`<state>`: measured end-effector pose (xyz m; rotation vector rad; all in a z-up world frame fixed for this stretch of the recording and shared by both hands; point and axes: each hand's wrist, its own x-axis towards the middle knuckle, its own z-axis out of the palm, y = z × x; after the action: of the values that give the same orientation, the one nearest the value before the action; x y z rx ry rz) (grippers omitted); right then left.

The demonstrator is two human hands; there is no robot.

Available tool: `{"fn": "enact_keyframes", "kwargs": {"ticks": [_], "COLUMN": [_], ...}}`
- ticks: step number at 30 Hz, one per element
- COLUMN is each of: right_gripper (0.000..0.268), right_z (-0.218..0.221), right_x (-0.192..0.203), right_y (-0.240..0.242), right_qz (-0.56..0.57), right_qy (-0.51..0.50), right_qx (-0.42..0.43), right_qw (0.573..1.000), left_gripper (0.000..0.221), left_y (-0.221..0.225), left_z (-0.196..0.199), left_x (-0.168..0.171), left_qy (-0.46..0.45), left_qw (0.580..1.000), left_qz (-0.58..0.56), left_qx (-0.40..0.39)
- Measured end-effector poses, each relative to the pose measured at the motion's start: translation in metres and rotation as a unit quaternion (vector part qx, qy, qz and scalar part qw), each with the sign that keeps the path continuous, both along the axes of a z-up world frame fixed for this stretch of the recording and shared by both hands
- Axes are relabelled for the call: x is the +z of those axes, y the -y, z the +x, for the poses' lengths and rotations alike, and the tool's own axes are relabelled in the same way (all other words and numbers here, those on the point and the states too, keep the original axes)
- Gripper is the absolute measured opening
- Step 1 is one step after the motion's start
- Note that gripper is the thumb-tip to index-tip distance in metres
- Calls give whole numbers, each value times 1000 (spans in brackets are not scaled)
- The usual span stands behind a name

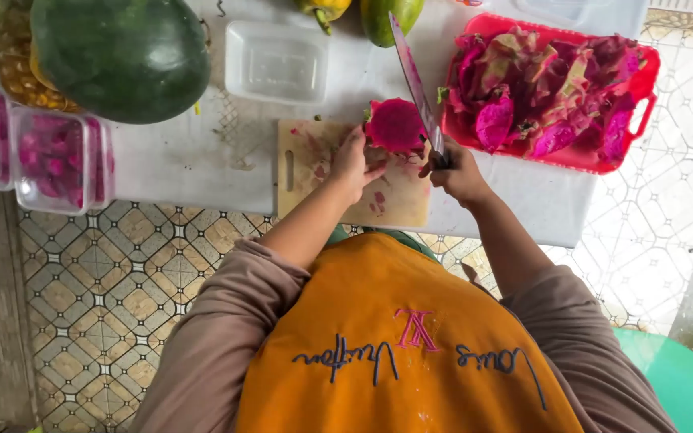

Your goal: Peeling and cutting dragon fruit into cubes and placing them into plastic containers on a food preparation table.

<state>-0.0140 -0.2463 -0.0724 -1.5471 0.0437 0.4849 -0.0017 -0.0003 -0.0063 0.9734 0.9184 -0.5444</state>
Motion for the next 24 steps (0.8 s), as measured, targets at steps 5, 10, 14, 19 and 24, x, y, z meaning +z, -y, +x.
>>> {"fn": "enact_keyframes", "kwargs": {"ticks": [5, 10, 14, 19, 24], "right_gripper": [21, 29, 59, 38, 35], "right_z": [-11, -41, -72, -109, -124], "right_x": [121, 107, 95, 105, 118], "right_y": [-37, -18, 19, 39, 33], "right_qz": [-32, -72, -292, -329, -402], "right_qy": [-55, -83, -26, 34, 19], "right_qx": [3, 30, 141, 119, 120], "right_qw": [998, 993, 946, 936, 907], "left_gripper": [46, 45, 45, 44, 39], "left_y": [-4, -13, -12, -14, -13], "left_z": [-14, -30, -32, -32, -32], "left_x": [-8, 9, 2, 11, -8], "left_qy": [42, 66, 96, 83, 74], "left_qw": [999, 997, 991, 995, 996], "left_qz": [-8, 31, 53, 25, 24], "left_qx": [17, -35, -74, -54, -37]}}
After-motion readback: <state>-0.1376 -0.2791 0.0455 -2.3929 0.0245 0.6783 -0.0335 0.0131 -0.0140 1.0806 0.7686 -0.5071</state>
